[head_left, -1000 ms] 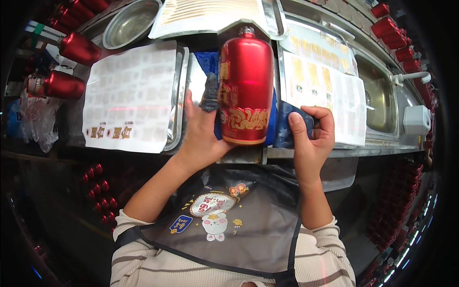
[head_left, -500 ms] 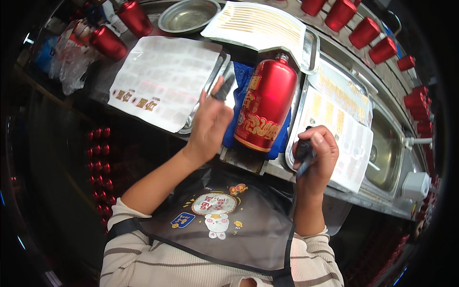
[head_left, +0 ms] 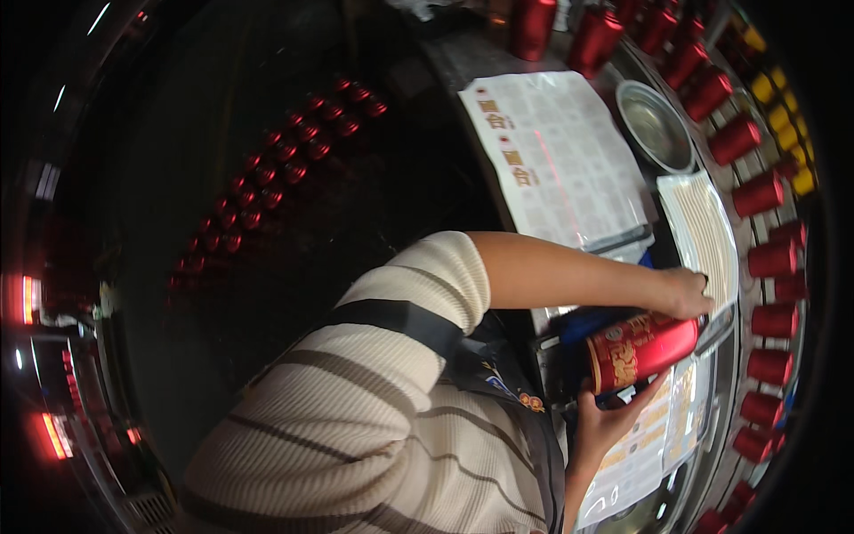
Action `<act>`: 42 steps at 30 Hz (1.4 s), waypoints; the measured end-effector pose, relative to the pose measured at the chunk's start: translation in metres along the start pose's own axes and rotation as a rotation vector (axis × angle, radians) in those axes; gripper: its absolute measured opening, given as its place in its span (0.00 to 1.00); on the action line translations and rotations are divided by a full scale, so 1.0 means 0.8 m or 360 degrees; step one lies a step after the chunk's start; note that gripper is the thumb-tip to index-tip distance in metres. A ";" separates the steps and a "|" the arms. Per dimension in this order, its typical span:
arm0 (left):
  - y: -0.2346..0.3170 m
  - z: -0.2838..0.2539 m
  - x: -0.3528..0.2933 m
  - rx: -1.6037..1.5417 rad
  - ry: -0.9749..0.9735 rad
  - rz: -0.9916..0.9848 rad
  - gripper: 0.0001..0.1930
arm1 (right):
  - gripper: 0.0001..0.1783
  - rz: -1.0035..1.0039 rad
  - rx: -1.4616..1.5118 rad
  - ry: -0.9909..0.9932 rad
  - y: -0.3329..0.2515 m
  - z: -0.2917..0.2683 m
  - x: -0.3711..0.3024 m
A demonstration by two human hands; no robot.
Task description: The person applies gold labels to red cylindrical bottles on a production line. They peel backing from labels, align and smooth them onto the bottle surface, and wipe the bottles with a blue cloth. Finished bottles are placed on a nearby tray.
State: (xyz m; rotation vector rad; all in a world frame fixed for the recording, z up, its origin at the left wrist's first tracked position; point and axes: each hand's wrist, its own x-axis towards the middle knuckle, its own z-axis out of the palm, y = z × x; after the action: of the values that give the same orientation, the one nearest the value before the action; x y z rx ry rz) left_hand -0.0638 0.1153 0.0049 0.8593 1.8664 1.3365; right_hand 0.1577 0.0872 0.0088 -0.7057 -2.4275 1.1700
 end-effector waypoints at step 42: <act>-0.586 -0.290 -1.353 0.0816 0.3325 -0.2663 0.13 | 0.17 -0.1181 -0.3300 -0.2113 -0.065 0.259 -0.004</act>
State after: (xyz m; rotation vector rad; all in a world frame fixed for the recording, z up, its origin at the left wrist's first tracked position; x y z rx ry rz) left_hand 0.2853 -1.0111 -0.2289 -2.5166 2.5521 0.0672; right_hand 0.0399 -0.0714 -0.0732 1.0777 -3.2890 -2.1664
